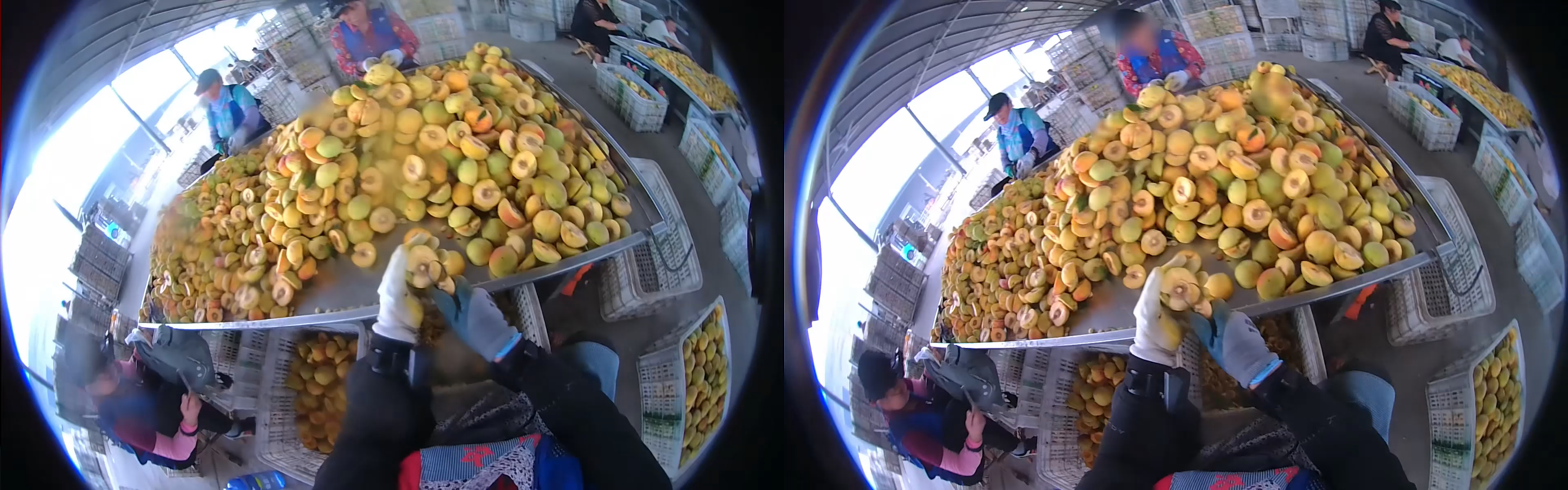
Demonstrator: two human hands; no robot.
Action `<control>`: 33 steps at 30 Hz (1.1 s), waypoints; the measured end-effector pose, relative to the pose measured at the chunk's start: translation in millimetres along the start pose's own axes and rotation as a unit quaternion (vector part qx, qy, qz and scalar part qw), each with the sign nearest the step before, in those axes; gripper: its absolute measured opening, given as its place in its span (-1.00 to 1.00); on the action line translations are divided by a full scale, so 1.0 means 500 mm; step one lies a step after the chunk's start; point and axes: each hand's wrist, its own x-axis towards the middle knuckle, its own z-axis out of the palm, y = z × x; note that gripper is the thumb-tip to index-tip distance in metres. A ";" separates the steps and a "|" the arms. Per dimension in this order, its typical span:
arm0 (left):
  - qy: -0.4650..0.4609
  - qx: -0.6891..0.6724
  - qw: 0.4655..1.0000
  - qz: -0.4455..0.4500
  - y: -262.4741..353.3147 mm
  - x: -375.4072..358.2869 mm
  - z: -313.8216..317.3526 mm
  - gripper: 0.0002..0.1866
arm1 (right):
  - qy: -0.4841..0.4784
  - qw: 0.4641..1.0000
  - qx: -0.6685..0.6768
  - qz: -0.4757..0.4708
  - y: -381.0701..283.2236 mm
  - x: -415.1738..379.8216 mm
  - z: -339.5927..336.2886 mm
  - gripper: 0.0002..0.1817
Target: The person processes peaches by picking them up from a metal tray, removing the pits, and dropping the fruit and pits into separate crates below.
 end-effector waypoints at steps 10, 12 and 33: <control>-0.059 0.173 0.980 0.078 -0.005 -0.007 -0.013 -0.60 | 0.029 0.996 -0.018 0.088 -0.058 0.010 -0.053 -0.61; -0.060 0.296 0.939 0.163 -0.012 -0.014 -0.020 -0.64 | 0.019 0.996 -0.002 0.083 -0.052 0.003 -0.053 -0.61; -0.132 0.091 0.986 0.041 -0.008 -0.004 0.005 -0.44 | 0.031 0.950 0.307 0.050 -0.027 0.011 -0.025 -0.68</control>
